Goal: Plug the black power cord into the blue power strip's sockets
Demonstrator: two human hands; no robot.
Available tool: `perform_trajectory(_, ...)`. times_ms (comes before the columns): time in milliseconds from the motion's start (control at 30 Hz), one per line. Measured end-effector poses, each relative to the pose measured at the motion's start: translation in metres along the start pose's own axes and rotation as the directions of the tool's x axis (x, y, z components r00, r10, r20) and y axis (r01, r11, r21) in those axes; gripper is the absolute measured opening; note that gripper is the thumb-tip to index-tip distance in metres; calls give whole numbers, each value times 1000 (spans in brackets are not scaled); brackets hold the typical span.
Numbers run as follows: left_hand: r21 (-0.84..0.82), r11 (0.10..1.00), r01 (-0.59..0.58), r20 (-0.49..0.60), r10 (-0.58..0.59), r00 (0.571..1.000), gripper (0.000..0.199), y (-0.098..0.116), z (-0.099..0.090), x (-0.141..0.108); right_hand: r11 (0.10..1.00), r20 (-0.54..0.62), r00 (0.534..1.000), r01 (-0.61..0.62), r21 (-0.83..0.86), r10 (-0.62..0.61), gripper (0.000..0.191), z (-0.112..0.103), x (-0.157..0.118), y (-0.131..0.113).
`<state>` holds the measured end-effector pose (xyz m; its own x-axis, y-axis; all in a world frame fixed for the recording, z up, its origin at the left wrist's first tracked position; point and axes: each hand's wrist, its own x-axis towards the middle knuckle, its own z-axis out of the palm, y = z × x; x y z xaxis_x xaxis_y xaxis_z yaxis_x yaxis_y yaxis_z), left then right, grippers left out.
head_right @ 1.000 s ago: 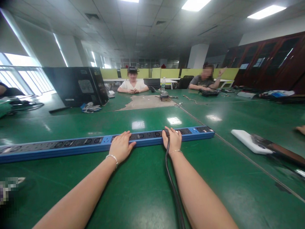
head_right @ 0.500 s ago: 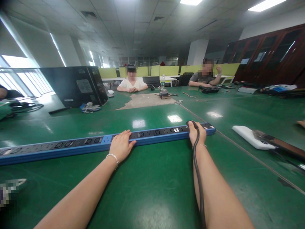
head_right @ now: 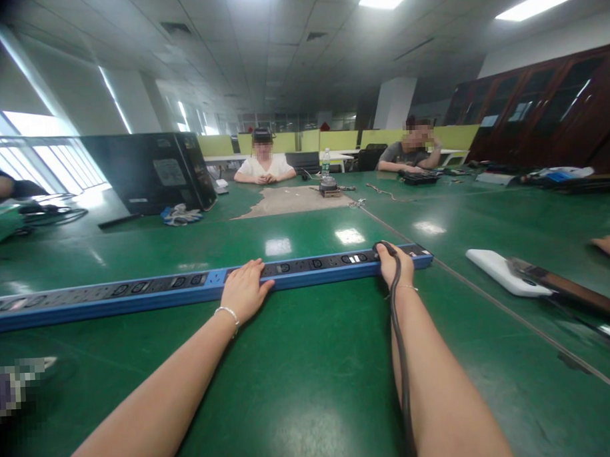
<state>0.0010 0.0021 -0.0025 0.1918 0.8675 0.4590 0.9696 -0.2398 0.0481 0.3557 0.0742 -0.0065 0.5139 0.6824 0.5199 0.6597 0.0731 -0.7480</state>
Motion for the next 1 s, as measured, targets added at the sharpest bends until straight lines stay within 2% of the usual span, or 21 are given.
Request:
perform_trajectory(133, -4, 1000, 1, -2, -1, 1000, 48, 0, 0, 0, 998, 40, 999, 16, -68, -13, 37, 1, 2, 5)
perform_trajectory(367, -9, 1000, 7, 3, -7, 1000, 48, 0, -1, -1, 957, 145, 977, 187, -220, -157, 35, -5, 0, 12)
perform_trajectory(500, -11, 1000, 8, 4, -8, 1000, 47, 0, -1, 0, 936, 122, 972, 226, -268, -200, 37, -8, -3, 12)
perform_trajectory(667, 2, 1000, 8, 1, -8, 1000, 47, 0, 0, 0, 949, 110, 974, 219, -228, -198, 39, -6, -6, 8)
perform_trajectory(767, 12, 1000, 9, 0, -9, 1000, 48, 0, 0, 0, 971, 27, 982, 189, -145, -187, 43, -6, -2, 8)
perform_trajectory(867, 14, 1000, 11, 4, -11, 1000, 47, 0, 0, 0, 994, -180, 978, 105, -29, -109, 49, -11, 8, 16)
perform_trajectory(900, 13, 1000, 10, 7, -10, 1000, 46, 0, -1, 1, 997, -216, 973, 83, -6, -82, 50, -13, 11, 21)
perform_trajectory(1000, 12, 1000, 10, 8, -10, 1000, 46, 0, -1, 1, 999, -183, 982, 43, 16, -39, 50, -19, 22, 40)
